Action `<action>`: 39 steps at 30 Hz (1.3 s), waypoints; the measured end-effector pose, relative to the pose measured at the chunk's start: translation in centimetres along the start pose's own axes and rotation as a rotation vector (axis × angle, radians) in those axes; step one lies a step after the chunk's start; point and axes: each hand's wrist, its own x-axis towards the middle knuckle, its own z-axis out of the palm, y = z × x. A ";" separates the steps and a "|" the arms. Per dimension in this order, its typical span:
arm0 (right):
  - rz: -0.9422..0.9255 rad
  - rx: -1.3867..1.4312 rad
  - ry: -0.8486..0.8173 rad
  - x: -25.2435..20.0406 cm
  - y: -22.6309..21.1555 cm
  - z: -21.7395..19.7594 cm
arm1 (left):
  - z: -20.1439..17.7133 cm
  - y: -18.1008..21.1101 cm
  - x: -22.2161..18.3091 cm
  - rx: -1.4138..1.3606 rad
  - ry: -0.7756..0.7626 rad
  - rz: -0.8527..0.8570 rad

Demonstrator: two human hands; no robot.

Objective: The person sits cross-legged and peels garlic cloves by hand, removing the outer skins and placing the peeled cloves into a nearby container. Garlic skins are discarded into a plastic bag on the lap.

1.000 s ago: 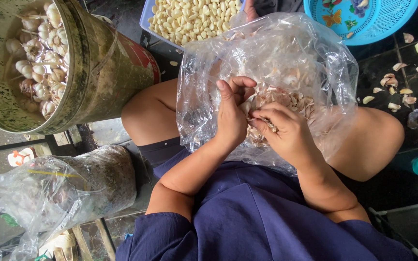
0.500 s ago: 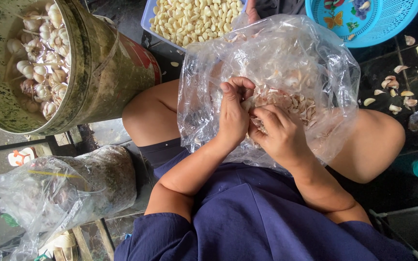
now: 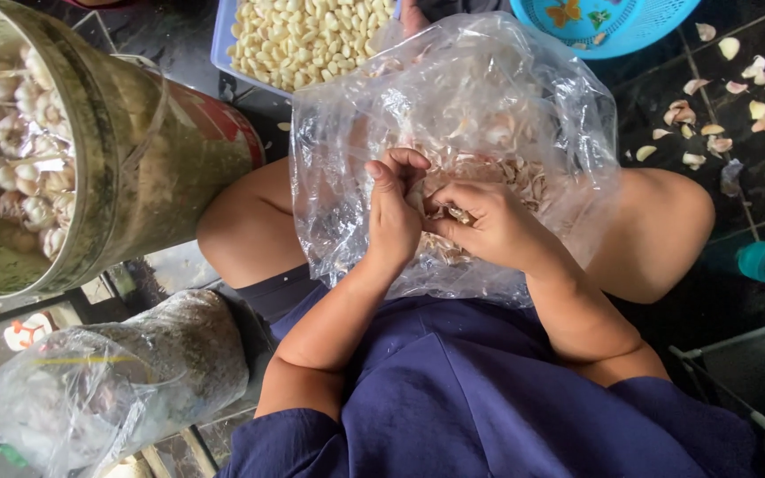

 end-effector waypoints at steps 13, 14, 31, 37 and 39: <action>-0.088 -0.263 0.164 -0.9 1.0 2.2 | -0.6 -0.2 1.0 0.096 -0.002 -0.025; -0.093 -0.268 0.177 -0.8 1.0 2.3 | -0.7 -0.2 1.0 0.098 0.000 -0.029; 0.379 0.674 0.194 -2.5 2.5 1.7 | -2.4 2.4 2.1 -0.463 0.136 -0.125; 0.530 1.041 0.130 -2.4 2.9 1.3 | -4.0 1.4 1.4 -0.381 0.052 -0.076; 0.596 1.110 0.178 -2.8 3.4 1.0 | -4.8 1.1 1.0 0.007 -0.194 0.329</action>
